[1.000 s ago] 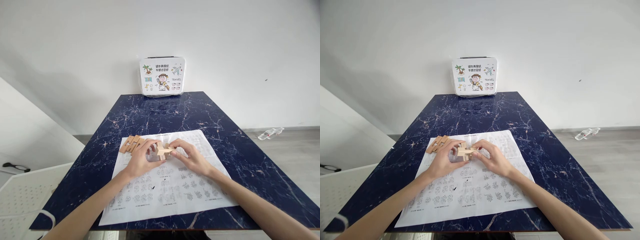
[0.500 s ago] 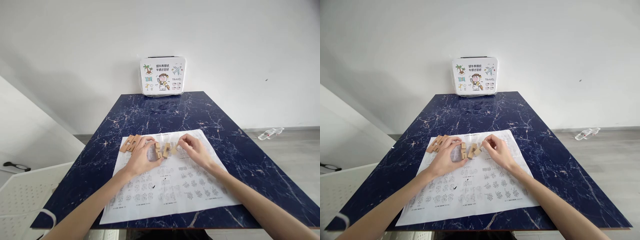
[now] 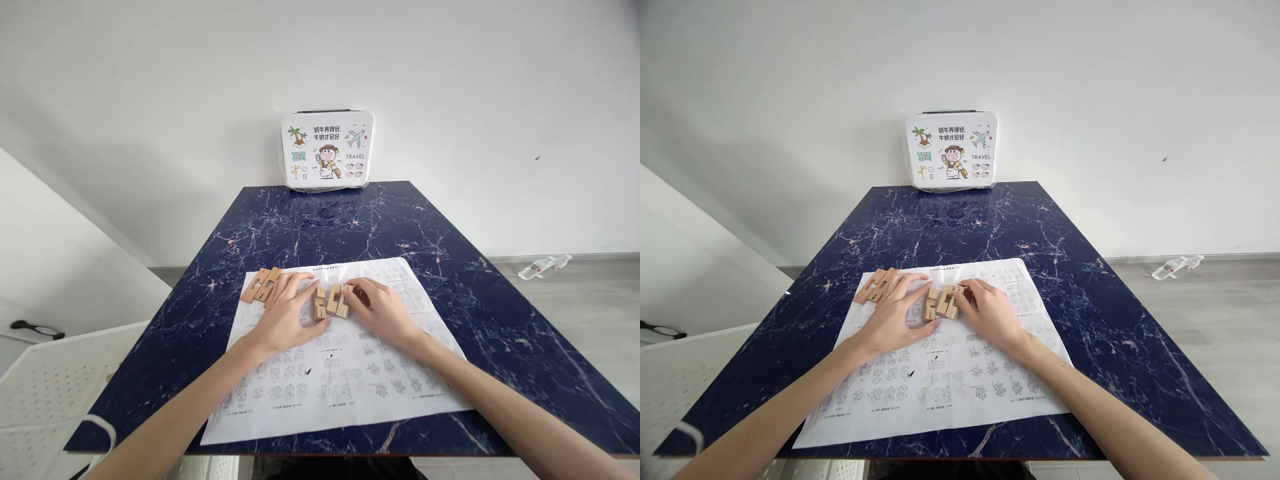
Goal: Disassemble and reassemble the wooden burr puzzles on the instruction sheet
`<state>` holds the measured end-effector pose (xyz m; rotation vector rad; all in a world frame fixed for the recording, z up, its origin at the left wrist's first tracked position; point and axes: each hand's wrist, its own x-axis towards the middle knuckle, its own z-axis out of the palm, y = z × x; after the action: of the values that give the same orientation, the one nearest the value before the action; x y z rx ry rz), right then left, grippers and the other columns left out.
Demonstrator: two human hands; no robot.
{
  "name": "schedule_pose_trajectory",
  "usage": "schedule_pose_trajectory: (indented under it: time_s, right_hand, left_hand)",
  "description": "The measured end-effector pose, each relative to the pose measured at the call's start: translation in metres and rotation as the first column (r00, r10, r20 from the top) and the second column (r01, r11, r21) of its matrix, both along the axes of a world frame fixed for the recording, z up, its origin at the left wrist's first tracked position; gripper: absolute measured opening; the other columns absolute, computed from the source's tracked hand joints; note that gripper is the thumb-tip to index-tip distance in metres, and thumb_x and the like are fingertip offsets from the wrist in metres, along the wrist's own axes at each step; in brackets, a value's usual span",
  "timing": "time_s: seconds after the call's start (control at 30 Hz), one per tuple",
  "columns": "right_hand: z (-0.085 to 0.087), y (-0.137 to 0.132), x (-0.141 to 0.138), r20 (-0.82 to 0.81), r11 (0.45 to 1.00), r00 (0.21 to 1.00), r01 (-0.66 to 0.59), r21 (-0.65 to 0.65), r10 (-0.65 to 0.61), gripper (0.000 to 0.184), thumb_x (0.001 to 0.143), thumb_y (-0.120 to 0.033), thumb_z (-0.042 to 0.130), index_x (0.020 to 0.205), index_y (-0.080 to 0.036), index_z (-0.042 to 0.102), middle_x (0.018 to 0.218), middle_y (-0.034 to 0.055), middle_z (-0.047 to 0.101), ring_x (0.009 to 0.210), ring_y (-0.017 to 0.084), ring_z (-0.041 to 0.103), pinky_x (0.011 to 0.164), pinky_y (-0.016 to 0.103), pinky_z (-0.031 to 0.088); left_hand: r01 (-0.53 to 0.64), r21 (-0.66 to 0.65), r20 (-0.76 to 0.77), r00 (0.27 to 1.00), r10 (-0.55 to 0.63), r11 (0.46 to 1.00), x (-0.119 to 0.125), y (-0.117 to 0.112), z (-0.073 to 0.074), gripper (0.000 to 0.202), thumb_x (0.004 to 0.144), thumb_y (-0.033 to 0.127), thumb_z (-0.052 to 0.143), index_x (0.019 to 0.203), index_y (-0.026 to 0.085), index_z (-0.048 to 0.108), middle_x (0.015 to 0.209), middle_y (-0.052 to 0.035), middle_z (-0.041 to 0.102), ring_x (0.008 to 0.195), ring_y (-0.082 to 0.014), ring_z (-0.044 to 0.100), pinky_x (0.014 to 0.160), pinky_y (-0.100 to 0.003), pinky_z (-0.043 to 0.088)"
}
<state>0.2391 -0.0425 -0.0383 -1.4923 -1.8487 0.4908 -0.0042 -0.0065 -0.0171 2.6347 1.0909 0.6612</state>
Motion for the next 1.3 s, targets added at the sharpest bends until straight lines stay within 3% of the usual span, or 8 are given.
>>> schedule_pose_trajectory:
  time_s: [0.33,0.6,0.8,1.03,1.13,1.23,1.3]
  right_hand:
    - [-0.0059,0.0008,0.0006,0.056,0.999,0.998,-0.029,0.018,0.028,0.031,0.110,-0.040,0.046,0.121,-0.021,0.068,0.107,0.0098,0.074,0.084,0.025,0.070,0.071,0.038,0.053]
    - [-0.0039,-0.0022,-0.0012,-0.019,0.975,0.975,-0.218,0.043,0.219,0.035,0.108,-0.026,0.046,0.141,-0.024,0.058,0.123,0.0112,0.073,0.092,0.024,0.072,0.082,0.043,0.059]
    - [-0.0041,-0.0048,-0.0036,-0.030,0.949,0.950,-0.308,0.070,0.311,0.038,0.108,-0.021,0.045,0.144,-0.026,0.056,0.126,0.0115,0.073,0.096,0.024,0.073,0.088,0.046,0.060]
    - [-0.0039,-0.0057,-0.0024,-0.008,0.943,0.945,-0.327,0.058,0.328,0.041,0.106,-0.018,0.046,0.146,-0.026,0.055,0.115,0.0107,0.073,0.090,0.024,0.071,0.080,0.043,0.060]
    - [-0.0020,-0.0067,-0.0033,0.003,0.937,0.940,-0.341,0.076,0.341,0.039,0.105,-0.017,0.047,0.143,-0.025,0.056,0.115,0.0105,0.072,0.088,0.023,0.070,0.078,0.041,0.059]
    - [0.0008,-0.0078,-0.0045,-0.021,0.928,0.932,-0.359,0.101,0.363,0.036,0.105,-0.018,0.049,0.140,-0.024,0.056,0.127,0.0121,0.067,0.084,0.020,0.069,0.076,0.038,0.059]
    - [0.0027,-0.0087,-0.0051,-0.017,0.923,0.927,-0.370,0.108,0.374,0.033,0.105,-0.019,0.052,0.137,-0.023,0.057,0.121,0.0112,0.068,0.085,0.020,0.067,0.076,0.038,0.059]
  left_hand:
    - [0.000,-0.071,0.012,1.000,0.001,0.997,-0.0021,0.0023,-0.0042,0.068,0.090,0.058,0.075,0.149,0.029,0.056,0.149,-0.0116,0.054,0.139,-0.0384,0.049,0.115,-0.061,0.047]
    - [0.070,-0.094,0.034,0.997,-0.067,0.993,-0.0025,0.0025,-0.0047,0.076,0.095,0.061,0.070,0.158,0.031,0.040,0.158,-0.0105,0.051,0.146,-0.0346,0.050,0.121,-0.055,0.044]
    - [0.079,-0.064,0.045,0.996,-0.076,0.995,-0.0011,0.0016,-0.0026,0.062,0.096,0.057,0.071,0.148,0.030,0.050,0.146,-0.0095,0.061,0.135,-0.0331,0.059,0.112,-0.053,0.051]
    - [0.108,-0.056,0.062,0.993,-0.105,0.993,0.0005,0.0010,0.0012,0.040,0.100,0.035,0.067,0.137,0.027,0.056,0.136,-0.0088,0.065,0.126,-0.0296,0.064,0.106,-0.050,0.056]
    - [0.104,-0.075,0.053,0.994,-0.100,0.992,0.0001,-0.0002,0.0013,0.047,0.097,0.034,0.069,0.140,0.027,0.053,0.141,-0.0100,0.060,0.130,-0.0304,0.061,0.107,-0.049,0.056]
    - [0.089,-0.099,0.024,0.996,-0.087,0.991,-0.0005,-0.0016,0.0004,0.060,0.093,0.044,0.074,0.146,0.028,0.050,0.148,-0.0115,0.055,0.135,-0.0335,0.058,0.107,-0.051,0.056]
    - [0.092,-0.097,-0.004,0.996,-0.093,0.991,-0.0005,-0.0025,0.0001,0.069,0.091,0.052,0.076,0.149,0.028,0.048,0.151,-0.0123,0.053,0.137,-0.0354,0.055,0.109,-0.053,0.054]
